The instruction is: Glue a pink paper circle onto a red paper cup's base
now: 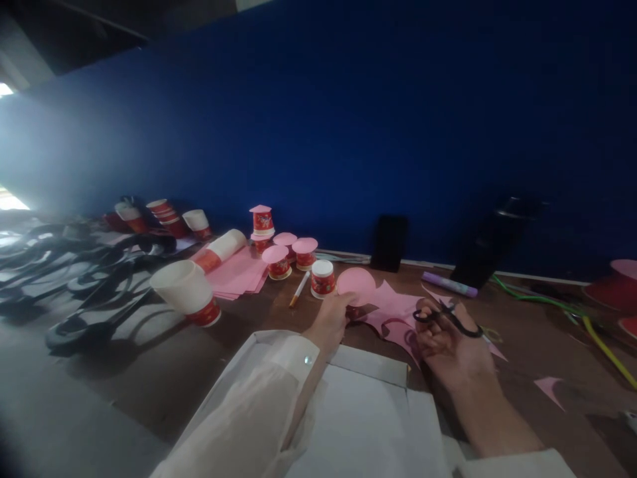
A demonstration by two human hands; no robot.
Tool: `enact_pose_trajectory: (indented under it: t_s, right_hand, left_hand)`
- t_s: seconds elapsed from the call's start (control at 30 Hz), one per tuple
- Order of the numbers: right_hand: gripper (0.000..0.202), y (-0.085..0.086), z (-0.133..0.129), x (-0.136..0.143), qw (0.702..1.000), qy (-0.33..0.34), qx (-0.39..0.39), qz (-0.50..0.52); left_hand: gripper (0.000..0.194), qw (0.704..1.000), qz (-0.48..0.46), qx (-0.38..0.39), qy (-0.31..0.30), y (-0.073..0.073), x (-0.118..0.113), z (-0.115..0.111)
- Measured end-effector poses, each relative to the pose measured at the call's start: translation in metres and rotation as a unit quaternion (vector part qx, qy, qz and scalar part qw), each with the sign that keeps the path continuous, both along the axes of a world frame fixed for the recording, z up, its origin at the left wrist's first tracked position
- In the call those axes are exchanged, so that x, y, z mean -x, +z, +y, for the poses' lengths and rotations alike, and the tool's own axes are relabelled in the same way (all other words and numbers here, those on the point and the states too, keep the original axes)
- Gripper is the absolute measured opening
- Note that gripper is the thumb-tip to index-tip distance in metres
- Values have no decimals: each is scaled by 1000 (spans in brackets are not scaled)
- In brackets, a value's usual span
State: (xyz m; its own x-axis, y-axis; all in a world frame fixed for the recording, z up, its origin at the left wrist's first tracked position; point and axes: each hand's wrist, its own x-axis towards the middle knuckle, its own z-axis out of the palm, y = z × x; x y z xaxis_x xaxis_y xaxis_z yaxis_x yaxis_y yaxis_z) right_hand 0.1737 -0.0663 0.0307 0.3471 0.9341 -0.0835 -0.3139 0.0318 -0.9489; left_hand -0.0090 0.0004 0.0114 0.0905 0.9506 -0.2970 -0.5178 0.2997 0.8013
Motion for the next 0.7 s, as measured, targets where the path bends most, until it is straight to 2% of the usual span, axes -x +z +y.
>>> enact_pose_trajectory:
  t_s: [0.07,0.13,0.37,0.57,0.7]
  right_hand:
    - [26,3,-2,1,989,-9,34,147]
    - [23,6,-4,6,974,0,52,219]
    - [27,0,-8,22,984,57,31,165]
    - [32,-5,-9,26,989,84,36,119]
    - [32,-6,-11,30,990,100,29,90]
  left_hand:
    - [15,1000,8,-2,5,0,0,0]
    - [17,1000,16,-1,9,-1,1,0]
    - [32,997,-16,-74,15,-13,-2,4]
    - [26,999,27,-24,24,-13,-2,5]
    - [22,999,31,-30,12,-13,-3,5]
